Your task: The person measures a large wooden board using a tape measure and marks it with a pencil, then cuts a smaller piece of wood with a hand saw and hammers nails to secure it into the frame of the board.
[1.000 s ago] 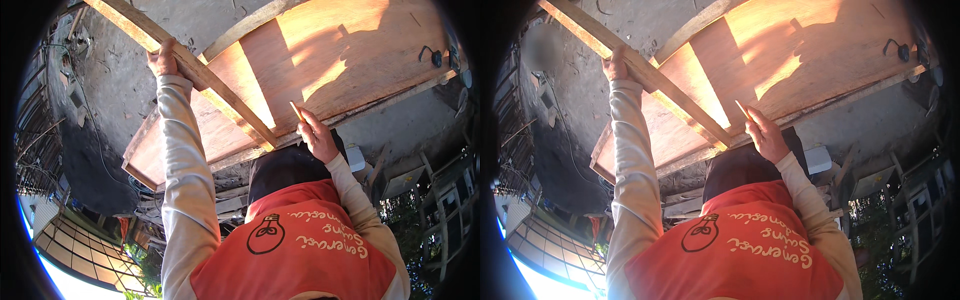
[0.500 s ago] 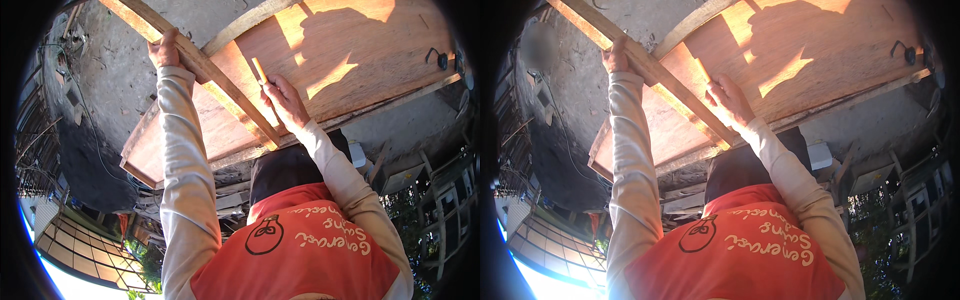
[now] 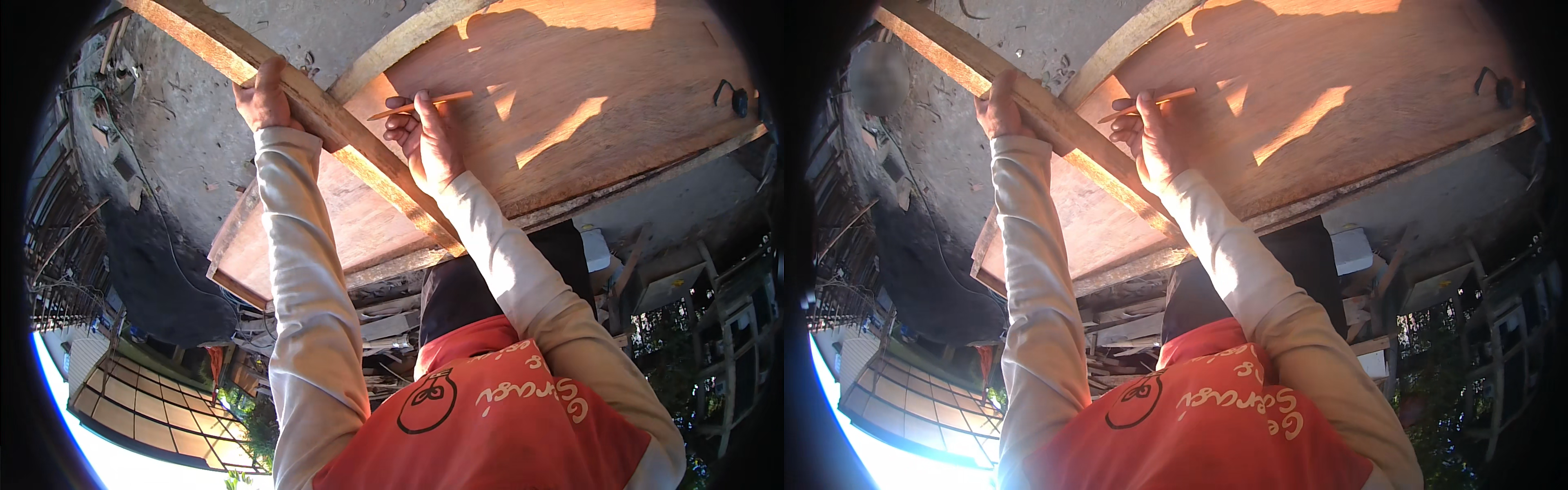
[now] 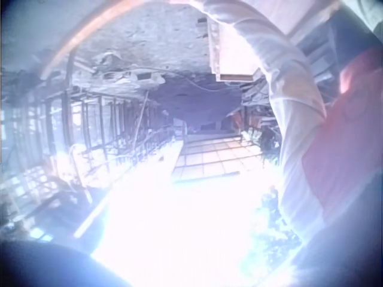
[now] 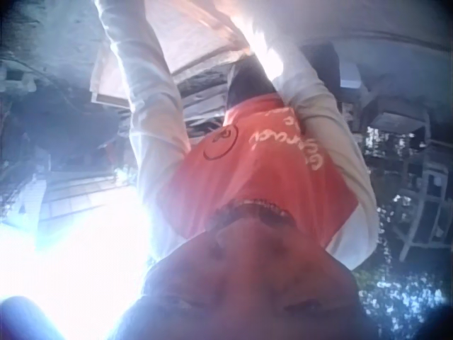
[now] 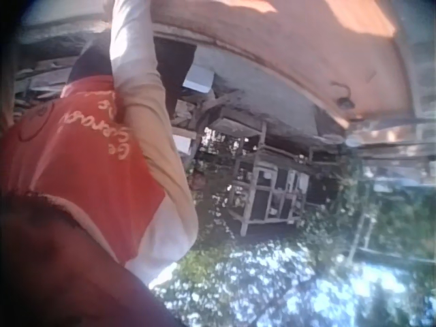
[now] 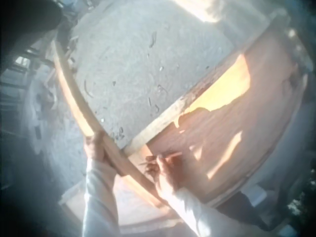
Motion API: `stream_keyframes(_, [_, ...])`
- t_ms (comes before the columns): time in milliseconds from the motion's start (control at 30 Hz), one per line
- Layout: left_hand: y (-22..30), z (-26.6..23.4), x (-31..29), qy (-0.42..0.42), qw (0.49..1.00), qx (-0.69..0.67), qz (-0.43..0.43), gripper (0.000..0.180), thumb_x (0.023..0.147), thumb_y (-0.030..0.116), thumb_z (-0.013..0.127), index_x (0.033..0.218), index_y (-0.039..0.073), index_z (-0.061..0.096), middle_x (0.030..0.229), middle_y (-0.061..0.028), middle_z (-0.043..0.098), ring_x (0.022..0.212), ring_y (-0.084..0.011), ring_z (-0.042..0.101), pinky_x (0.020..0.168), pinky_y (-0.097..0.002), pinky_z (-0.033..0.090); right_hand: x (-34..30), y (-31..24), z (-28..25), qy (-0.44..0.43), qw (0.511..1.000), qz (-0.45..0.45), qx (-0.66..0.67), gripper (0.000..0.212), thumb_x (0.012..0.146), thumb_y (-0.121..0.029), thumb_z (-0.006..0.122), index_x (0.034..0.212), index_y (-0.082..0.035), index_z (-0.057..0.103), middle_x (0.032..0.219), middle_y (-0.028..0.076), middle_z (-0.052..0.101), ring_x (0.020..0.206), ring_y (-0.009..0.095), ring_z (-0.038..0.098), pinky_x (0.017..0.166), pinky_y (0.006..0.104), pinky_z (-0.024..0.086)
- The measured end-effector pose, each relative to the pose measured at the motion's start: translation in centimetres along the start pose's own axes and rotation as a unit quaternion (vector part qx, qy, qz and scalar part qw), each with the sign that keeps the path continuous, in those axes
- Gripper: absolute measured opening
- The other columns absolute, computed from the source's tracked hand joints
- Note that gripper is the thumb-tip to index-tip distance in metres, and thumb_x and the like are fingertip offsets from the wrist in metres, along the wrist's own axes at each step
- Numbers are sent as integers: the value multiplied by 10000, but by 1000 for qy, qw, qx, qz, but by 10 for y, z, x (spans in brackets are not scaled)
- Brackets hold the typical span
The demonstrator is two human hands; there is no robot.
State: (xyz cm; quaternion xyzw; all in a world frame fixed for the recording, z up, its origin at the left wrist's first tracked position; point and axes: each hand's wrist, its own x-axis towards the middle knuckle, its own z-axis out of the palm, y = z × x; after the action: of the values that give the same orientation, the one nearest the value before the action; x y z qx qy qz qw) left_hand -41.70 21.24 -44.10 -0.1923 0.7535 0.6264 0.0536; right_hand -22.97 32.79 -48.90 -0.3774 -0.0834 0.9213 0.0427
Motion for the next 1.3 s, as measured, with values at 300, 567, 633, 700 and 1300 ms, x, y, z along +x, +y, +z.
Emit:
stream_keyframes(300, [-6,12,8,3,1000,4,-3,472,756,67,721,1174,-30,526,946,-144,616,739,-300,668,657,-459,623,35,16,22,50,998,17,-40,310,1009,-322,646,1100,-40,557,991,99,627,843,210,659,753,355,583])
stream_keyframes(567, [4,18,7,9,1000,26,-1,445,768,61,703,1166,-31,525,906,-150,621,694,-299,665,640,-444,597,42,16,44,152,983,28,-97,240,992,-204,653,1053,7,554,924,140,652,794,267,713,712,385,620])
stream_keyframes(633, [8,21,5,26,999,26,-12,443,763,64,706,1154,-33,520,875,-150,621,670,-298,663,627,-438,590,44,16,52,184,981,15,-55,280,980,-129,637,1118,67,494,926,152,629,793,246,708,705,384,611])
stream_keyframes(700, [8,22,4,26,999,22,-6,446,761,65,706,1153,-33,517,864,-150,621,660,-299,663,621,-437,588,46,17,53,184,981,10,-64,289,980,-125,636,1120,77,483,936,159,625,808,258,713,698,389,620])
stream_keyframes(1300, [7,15,2,3,999,19,-28,443,757,67,697,1150,-17,512,872,-148,611,675,-297,662,625,-432,579,46,23,53,206,969,-62,-118,203,971,-99,634,1019,79,547,961,172,638,739,264,719,626,369,622])
